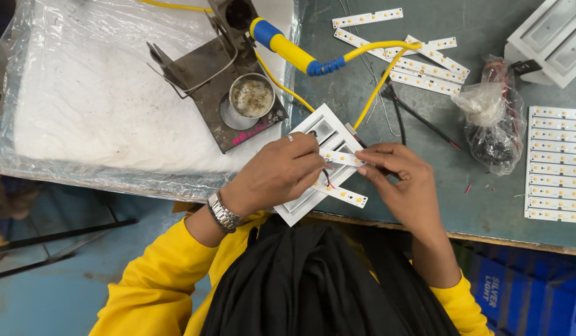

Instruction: The person assembles an LED light fixture by soldering wires to LED strips and placing them into a white housing. They use a soldering iron and solder to connect the wires, then position the strips inside the fixture.

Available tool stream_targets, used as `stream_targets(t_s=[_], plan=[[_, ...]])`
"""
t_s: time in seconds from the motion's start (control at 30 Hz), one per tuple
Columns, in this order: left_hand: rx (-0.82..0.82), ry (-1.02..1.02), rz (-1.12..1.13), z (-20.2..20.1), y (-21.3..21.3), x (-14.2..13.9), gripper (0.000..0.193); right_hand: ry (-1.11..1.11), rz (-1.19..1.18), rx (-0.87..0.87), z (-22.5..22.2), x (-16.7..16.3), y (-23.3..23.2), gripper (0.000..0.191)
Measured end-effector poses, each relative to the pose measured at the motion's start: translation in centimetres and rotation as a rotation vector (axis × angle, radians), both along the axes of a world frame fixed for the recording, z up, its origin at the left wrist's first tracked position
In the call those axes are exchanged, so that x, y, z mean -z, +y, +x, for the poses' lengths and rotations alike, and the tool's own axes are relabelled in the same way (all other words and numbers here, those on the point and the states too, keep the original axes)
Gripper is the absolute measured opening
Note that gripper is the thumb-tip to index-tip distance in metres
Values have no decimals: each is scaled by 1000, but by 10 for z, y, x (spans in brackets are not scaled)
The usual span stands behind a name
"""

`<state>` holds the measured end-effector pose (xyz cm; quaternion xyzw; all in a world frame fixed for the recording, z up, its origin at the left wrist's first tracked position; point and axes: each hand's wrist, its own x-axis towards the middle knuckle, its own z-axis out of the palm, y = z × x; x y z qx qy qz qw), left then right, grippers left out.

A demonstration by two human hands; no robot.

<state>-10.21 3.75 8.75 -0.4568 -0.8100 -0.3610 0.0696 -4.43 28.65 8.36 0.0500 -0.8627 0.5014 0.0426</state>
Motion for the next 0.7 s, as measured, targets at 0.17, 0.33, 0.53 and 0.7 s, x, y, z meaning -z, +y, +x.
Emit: stream_targets(t_s=[0.17, 0.33, 0.53, 0.7], plan=[[28, 9, 50, -3, 0, -1, 8, 131, 73, -36, -2, 0, 2, 23], [22, 56, 39, -2, 3, -4, 10, 191, 141, -47, -3, 0, 2, 26], [-20, 92, 6, 9, 4, -3, 10, 229, 222, -53, -5, -4, -1, 27], [-54, 103, 29, 13, -3, -1, 11, 229, 259, -69, -7, -9, -6, 29]])
